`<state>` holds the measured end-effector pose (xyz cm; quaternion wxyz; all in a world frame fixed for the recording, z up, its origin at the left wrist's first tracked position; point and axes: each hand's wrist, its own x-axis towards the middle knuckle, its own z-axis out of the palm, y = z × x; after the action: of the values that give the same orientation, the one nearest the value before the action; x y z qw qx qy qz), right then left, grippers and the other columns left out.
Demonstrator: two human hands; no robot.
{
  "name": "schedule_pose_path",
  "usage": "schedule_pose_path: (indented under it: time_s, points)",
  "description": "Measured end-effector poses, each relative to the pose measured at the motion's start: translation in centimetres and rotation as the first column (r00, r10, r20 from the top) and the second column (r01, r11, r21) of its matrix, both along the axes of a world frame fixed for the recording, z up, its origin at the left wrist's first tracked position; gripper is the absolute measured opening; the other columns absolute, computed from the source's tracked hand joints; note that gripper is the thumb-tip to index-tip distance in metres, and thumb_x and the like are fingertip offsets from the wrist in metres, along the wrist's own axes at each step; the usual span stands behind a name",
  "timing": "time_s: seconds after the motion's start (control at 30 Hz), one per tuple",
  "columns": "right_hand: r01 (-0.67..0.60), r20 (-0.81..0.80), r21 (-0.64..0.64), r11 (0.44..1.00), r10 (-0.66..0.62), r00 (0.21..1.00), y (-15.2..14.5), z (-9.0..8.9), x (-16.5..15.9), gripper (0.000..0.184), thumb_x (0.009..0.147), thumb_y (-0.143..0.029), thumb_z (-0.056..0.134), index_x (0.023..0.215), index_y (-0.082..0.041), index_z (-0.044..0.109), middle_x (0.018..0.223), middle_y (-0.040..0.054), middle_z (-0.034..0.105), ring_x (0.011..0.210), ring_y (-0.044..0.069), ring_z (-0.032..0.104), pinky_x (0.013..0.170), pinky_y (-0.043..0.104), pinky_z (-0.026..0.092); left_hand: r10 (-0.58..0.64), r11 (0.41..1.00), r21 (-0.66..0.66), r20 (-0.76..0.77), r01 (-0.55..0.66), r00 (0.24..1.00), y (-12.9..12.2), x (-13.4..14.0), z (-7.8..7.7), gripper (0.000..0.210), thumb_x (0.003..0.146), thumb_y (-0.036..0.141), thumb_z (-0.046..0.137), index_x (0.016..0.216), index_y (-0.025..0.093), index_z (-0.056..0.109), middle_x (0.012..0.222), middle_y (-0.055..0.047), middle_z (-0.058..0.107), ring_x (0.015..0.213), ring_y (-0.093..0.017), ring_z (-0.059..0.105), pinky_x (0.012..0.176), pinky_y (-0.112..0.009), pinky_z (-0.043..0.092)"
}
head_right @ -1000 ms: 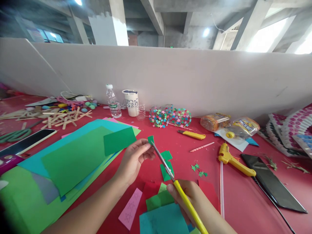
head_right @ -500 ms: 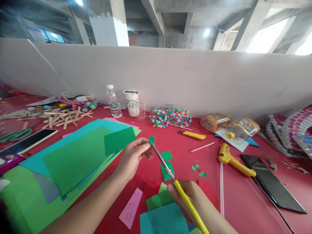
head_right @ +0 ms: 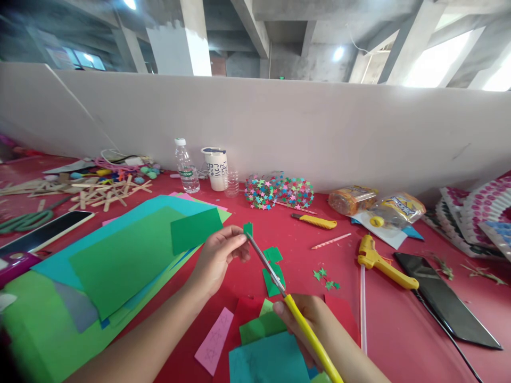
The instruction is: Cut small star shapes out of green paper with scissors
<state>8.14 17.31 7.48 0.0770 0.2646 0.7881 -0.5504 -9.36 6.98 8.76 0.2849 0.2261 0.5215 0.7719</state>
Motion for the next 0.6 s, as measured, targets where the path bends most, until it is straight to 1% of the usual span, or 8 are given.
schedule_pose_path:
  time_s: [0.2, 0.37, 0.47, 0.6]
  points:
    - [-0.023, -0.005, -0.019, 1.000, 0.023, 1.000, 0.21, -0.37, -0.11, 0.055, 0.077, -0.073, 0.038, 0.061, -0.021, 0.039, 0.030, -0.0099, 0.035, 0.025, 0.003, 0.025, 0.031, 0.015, 0.017, 0.009, 1.000, -0.011, -0.020, -0.009, 1.000, -0.06, -0.03, -0.02, 0.010, 0.074, 0.023, 0.060, 0.070, 0.015, 0.055, 0.058, 0.001, 0.061, 0.049, -0.011, 0.057, 0.050, -0.022, 0.044]
    - [-0.040, 0.019, -0.025, 0.999, 0.040, 0.999, 0.28, -0.52, -0.07, 0.056, 0.076, -0.074, 0.038, 0.062, -0.021, 0.039, 0.031, -0.0096, 0.036, 0.025, 0.003, 0.025, 0.031, 0.016, 0.020, 0.092, 0.994, -0.057, -0.051, -0.095, 0.994, -0.07, -0.13, -0.14, 0.011, 0.073, 0.025, 0.060, 0.070, 0.016, 0.054, 0.059, 0.001, 0.060, 0.050, -0.012, 0.058, 0.051, -0.022, 0.044]
    - [-0.019, 0.013, -0.039, 0.999, 0.019, 1.000, 0.17, -0.28, 0.02, 0.055, 0.077, -0.073, 0.038, 0.063, -0.020, 0.041, 0.031, -0.0095, 0.037, 0.026, 0.003, 0.025, 0.032, 0.016, 0.020, 0.094, 0.994, -0.054, -0.036, -0.096, 0.995, -0.03, 0.05, -0.02, 0.012, 0.072, 0.026, 0.061, 0.070, 0.017, 0.054, 0.058, 0.002, 0.060, 0.050, -0.011, 0.057, 0.051, -0.022, 0.043]
    - [0.013, 0.010, -0.056, 0.998, -0.013, 1.000, 0.01, 0.09, 0.15, 0.056, 0.077, -0.073, 0.038, 0.065, -0.019, 0.043, 0.033, -0.0087, 0.040, 0.027, 0.004, 0.027, 0.034, 0.017, 0.024, 0.083, 0.996, -0.039, -0.012, -0.083, 0.996, 0.00, 0.47, 0.20, 0.012, 0.071, 0.026, 0.061, 0.069, 0.017, 0.054, 0.057, 0.001, 0.060, 0.049, -0.011, 0.055, 0.051, -0.022, 0.043]
